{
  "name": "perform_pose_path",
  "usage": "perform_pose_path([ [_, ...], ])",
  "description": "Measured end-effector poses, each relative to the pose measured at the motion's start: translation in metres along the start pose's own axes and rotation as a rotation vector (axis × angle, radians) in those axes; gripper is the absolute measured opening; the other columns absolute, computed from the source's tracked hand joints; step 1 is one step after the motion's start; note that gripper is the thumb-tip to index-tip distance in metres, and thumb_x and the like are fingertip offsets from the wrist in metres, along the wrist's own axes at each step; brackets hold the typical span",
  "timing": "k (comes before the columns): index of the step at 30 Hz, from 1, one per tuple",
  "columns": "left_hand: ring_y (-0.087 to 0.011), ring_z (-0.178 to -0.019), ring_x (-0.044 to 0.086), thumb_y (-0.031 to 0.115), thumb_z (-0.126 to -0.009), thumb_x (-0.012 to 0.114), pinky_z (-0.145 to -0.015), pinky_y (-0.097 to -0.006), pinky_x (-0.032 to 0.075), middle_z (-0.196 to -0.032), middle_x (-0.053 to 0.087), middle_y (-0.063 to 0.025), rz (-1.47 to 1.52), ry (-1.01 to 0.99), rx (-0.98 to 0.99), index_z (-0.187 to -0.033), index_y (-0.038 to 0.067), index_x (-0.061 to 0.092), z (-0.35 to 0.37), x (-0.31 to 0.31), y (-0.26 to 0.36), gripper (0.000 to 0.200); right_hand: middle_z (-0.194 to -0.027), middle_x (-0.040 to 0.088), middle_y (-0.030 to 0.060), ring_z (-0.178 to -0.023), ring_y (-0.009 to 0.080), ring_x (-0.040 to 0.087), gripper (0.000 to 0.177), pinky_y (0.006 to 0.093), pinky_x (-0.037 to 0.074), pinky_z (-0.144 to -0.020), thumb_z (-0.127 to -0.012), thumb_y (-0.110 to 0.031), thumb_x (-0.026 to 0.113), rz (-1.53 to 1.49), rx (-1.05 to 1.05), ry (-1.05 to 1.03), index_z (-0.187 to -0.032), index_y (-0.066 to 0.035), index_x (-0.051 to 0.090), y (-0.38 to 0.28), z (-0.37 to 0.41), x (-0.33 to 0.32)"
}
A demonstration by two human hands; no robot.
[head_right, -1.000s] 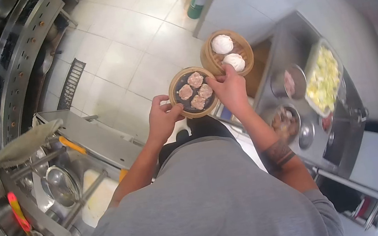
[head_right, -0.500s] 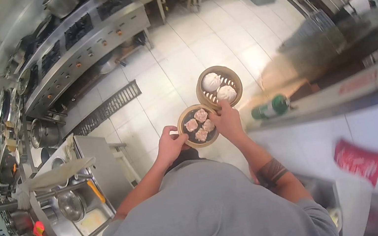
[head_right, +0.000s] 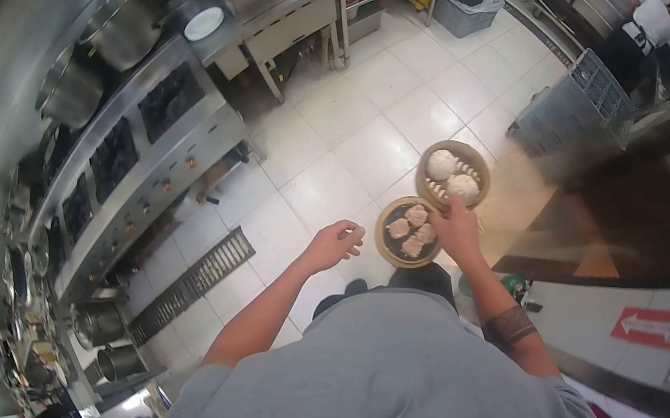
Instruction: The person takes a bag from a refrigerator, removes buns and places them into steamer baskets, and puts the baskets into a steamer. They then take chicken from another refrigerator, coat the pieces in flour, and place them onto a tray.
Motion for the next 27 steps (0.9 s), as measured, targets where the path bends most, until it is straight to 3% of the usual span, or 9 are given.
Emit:
perform_pose_path([
  [5, -0.0272, -0.098, 0.074, 0.049, -0.099, 0.067, -0.085, -0.0394, 0.057, -0.108, 0.075, -0.0197, -0.493, 0.222, 0.031, -0.119, 0.001, 0.069, -0.162, -0.073, -0.009, 0.052, -0.091, 0.075, 0.0262, -0.087, 0.0399, 0.075, 0.035, 0.0466, 0.058, -0.078, -0.086, -0.019, 0.072, 0.066, -0.013, 0.053, -0.111, 0.004, 0.065, 0.028, -0.142, -0.019],
  [9, -0.0306, -0.102, 0.073, 0.049, -0.098, 0.067, -0.090, -0.0399, 0.056, -0.109, 0.075, -0.0203, -0.543, 0.386, -0.004, -0.118, 0.001, 0.070, -0.219, -0.114, 0.008, 0.053, -0.089, 0.074, 0.0268, -0.086, 0.0434, 0.073, 0.031, 0.0490, 0.057, -0.074, -0.085, -0.018, 0.073, 0.062, -0.142, 0.059, -0.107, 0.003, 0.064, 0.027, -0.266, -0.023],
  [11, -0.0388, -0.113, 0.067, 0.047, -0.099, 0.061, -0.097, -0.0437, 0.053, -0.119, 0.071, -0.0225, -0.284, 0.378, -0.160, -0.117, 0.001, 0.071, -0.237, -0.127, 0.017, 0.051, -0.088, 0.073, 0.0269, -0.085, 0.0447, 0.073, 0.031, 0.0499, 0.057, -0.073, -0.085, -0.018, 0.073, 0.042, -0.153, 0.026, -0.106, 0.003, 0.064, 0.012, -0.324, -0.023],
  [15, -0.0378, -0.111, 0.068, 0.046, -0.099, 0.061, -0.096, -0.0434, 0.053, -0.119, 0.071, -0.0231, -0.252, 0.465, -0.054, -0.117, 0.001, 0.071, -0.268, -0.166, 0.065, 0.049, -0.084, 0.072, 0.0268, -0.084, 0.0461, 0.071, 0.033, 0.0515, 0.056, -0.076, -0.085, -0.018, 0.075, 0.084, -0.229, -0.068, -0.108, 0.003, 0.064, -0.024, -0.453, -0.006],
  [18, -0.0330, -0.104, 0.070, 0.039, -0.097, 0.063, -0.091, -0.0407, 0.054, -0.116, 0.073, -0.0200, -0.139, 0.481, -0.281, -0.116, 0.002, 0.071, -0.317, -0.210, 0.074, 0.042, -0.090, 0.073, 0.0264, -0.088, 0.0440, 0.073, 0.034, 0.0494, 0.057, -0.079, -0.084, -0.017, 0.076, 0.102, -0.219, -0.112, -0.111, 0.002, 0.065, -0.059, -0.535, 0.009],
  [20, -0.0262, -0.096, 0.071, 0.030, -0.096, 0.065, -0.086, -0.0373, 0.054, -0.112, 0.075, -0.0154, -0.099, 0.763, -0.075, -0.117, 0.004, 0.071, -0.349, -0.250, 0.086, 0.035, -0.095, 0.075, 0.0268, -0.092, 0.0412, 0.074, 0.034, 0.0475, 0.058, -0.081, -0.085, -0.015, 0.075, 0.081, -0.178, -0.171, -0.113, 0.002, 0.065, -0.084, -0.580, 0.019],
  [22, -0.0217, -0.093, 0.069, 0.019, -0.093, 0.067, -0.083, -0.0349, 0.054, -0.110, 0.074, -0.0117, 0.030, 0.810, 0.140, -0.121, 0.006, 0.071, -0.414, -0.305, 0.106, 0.031, -0.096, 0.075, 0.0266, -0.093, 0.0407, 0.075, 0.034, 0.0472, 0.058, -0.082, -0.085, -0.015, 0.074, 0.104, -0.169, -0.184, -0.114, 0.002, 0.065, -0.112, -0.613, 0.023],
  [24, -0.0138, -0.091, 0.066, 0.011, -0.095, 0.064, -0.081, -0.0299, 0.054, -0.108, 0.073, -0.0060, 0.124, 0.630, 0.093, -0.125, 0.004, 0.066, -0.484, -0.374, 0.161, 0.031, -0.099, 0.076, 0.0250, -0.096, 0.0397, 0.075, 0.034, 0.0462, 0.059, -0.084, -0.086, -0.014, 0.073, 0.102, -0.186, -0.165, -0.115, 0.002, 0.065, -0.127, -0.658, 0.028],
  [27, -0.0159, -0.103, 0.067, 0.016, -0.098, 0.069, -0.091, -0.0315, 0.053, -0.114, 0.073, -0.0045, 0.579, 0.656, 0.412, -0.132, 0.006, 0.066, -0.549, -0.472, 0.296, 0.036, -0.101, 0.076, 0.0241, -0.097, 0.0398, 0.075, 0.034, 0.0457, 0.059, -0.085, -0.086, -0.014, 0.073, 0.153, -0.227, -0.179, -0.115, 0.002, 0.065, -0.162, -0.707, 0.027],
])
Point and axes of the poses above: each hand's wrist, its own z-axis away from the middle knuckle, its own x-axis out of the palm, y = z × x, the point moved 5 cm from there along -z, towards the middle knuckle
